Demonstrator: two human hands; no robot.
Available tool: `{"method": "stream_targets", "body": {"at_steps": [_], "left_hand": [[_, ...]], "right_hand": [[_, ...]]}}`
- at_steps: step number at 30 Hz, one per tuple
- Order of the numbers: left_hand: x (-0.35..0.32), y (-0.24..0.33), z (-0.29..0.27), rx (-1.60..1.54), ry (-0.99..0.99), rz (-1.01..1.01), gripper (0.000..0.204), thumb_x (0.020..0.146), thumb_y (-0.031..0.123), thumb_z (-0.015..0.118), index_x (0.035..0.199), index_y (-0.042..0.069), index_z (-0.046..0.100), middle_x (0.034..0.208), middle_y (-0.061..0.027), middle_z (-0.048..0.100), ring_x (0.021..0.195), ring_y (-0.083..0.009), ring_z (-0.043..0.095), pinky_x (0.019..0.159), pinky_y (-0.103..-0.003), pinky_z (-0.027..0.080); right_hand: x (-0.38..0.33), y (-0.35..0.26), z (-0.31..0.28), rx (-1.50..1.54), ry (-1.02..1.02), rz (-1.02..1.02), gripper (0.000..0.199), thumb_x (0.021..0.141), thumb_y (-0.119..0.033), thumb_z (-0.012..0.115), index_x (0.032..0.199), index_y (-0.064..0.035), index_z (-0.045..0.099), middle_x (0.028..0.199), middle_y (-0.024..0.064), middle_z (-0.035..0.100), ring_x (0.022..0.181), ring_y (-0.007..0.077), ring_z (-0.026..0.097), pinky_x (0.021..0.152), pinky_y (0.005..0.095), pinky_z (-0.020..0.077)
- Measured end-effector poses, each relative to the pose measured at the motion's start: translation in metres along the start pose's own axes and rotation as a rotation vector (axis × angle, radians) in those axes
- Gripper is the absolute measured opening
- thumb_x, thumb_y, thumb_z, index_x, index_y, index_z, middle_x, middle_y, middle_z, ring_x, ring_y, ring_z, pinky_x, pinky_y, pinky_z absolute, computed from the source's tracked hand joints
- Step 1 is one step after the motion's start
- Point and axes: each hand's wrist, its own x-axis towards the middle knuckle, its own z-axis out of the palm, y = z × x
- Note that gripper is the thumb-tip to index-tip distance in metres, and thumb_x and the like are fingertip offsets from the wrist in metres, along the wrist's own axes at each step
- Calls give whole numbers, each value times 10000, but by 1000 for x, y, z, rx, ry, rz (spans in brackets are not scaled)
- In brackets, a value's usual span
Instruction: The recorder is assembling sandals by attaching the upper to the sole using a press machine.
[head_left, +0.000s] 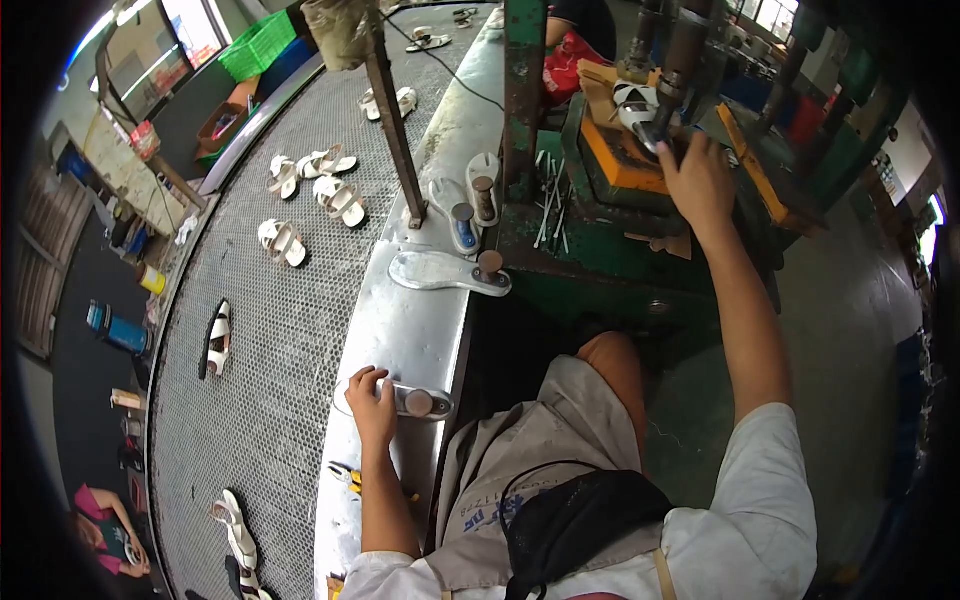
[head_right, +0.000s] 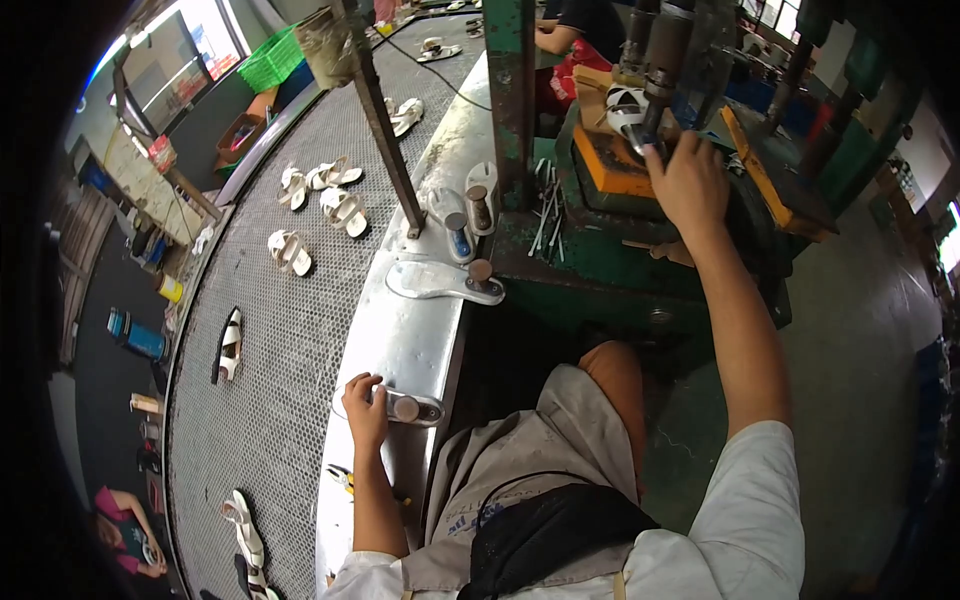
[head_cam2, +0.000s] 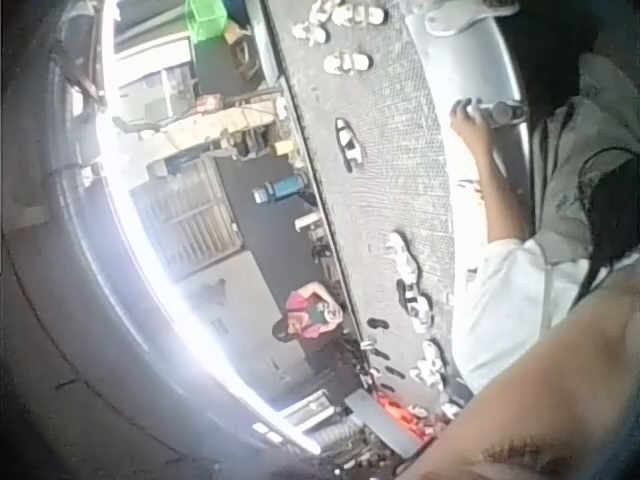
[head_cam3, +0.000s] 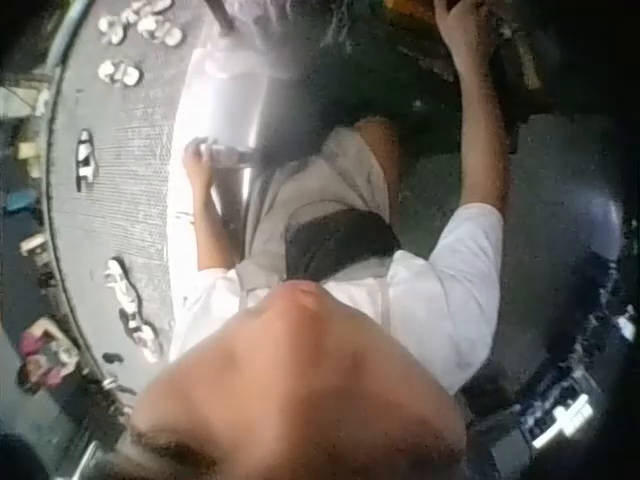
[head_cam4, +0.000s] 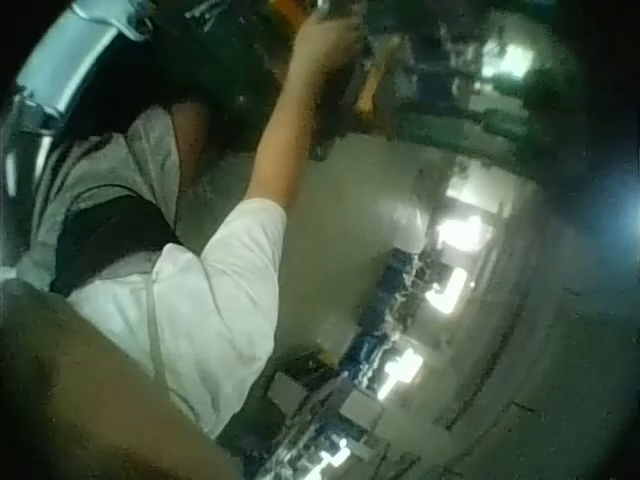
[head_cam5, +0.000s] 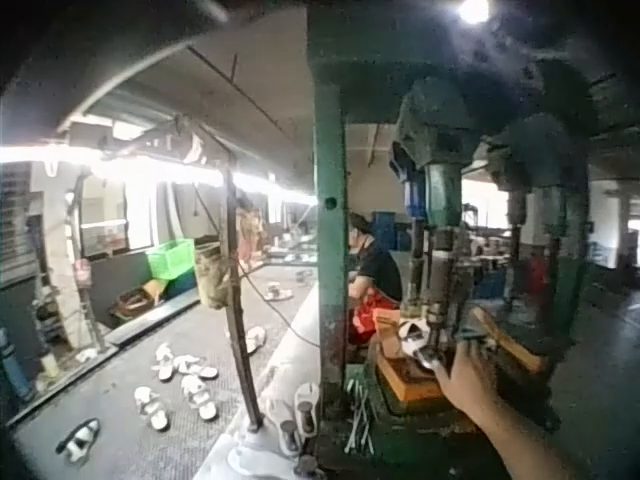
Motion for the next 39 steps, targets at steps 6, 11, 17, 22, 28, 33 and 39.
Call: {"method": "stream_targets", "body": {"at_steps": [6, 11, 17, 22, 28, 33, 39], "left_hand": [[-9, -21, -3, -18, 59, 68, 212, 948, 130, 738, 1146, 72, 783, 1364, -158, 659, 1310, -368, 555, 1144, -466, 439], [-26, -40, 1, -234, 38, -6, 238, 988, 128, 710, 1206, 53, 769, 1397, -144, 663, 1323, -308, 613, 1082, -404, 525], [-83, -45, -69, -425, 194, -110, 243, 1016, 110, 686, 1251, 84, 743, 1387, -136, 671, 1306, -276, 638, 998, -391, 567], [-109, -125, -136, -466, 311, -352, 314, 1013, 125, 684, 1298, 2, 725, 1290, -128, 739, 1200, -248, 693, 1027, -367, 538], [-106, -294, -232, -108, 860, -620, 542, 951, 200, 702, 1456, 26, 612, 1317, -153, 695, 1107, -234, 668, 934, -404, 552], [-65, -291, -269, 362, 951, -1092, 740, 864, 368, 774, 1511, 63, 586, 1396, -245, 692, 1293, -447, 663, 1117, -535, 509], [-87, -336, -267, 774, 613, -963, 482, 936, 353, 662, 1255, 9, 774, 1192, -218, 779, 1039, -402, 731, 1042, -590, 447]], "right_hand": [[-2, 3, 20, 367, 382, -61, 517, 1038, -354, 716, 1317, 56, 570, 1266, 270, 593, 1205, 441, 601, 1062, 532, 491], [28, 14, 37, 539, 268, -59, 510, 1024, -304, 723, 1380, 34, 582, 1325, 246, 606, 1237, 410, 618, 1060, 501, 499], [94, 29, 63, 755, -100, -103, 363, 967, -250, 770, 1212, 17, 740, 1096, 135, 791, 1021, 269, 730, 958, 406, 527], [156, 87, 100, 363, -73, 5, 654, 963, -523, 724, 1291, 42, 747, 1270, 283, 755, 1196, 442, 704, 1029, 479, 514], [184, 72, 119, 284, -190, 153, 748, 988, -628, 678, 1289, 52, 754, 1302, 267, 749, 1228, 439, 692, 1015, 521, 524], [147, 135, 79, 173, -110, 245, 743, 1008, -619, 651, 1288, 61, 757, 1292, 278, 748, 1233, 434, 699, 1005, 542, 537], [109, 57, 80, 534, -6, 148, 558, 973, -465, 748, 1215, 38, 775, 1244, 275, 754, 1185, 446, 708, 1017, 531, 531]]}}
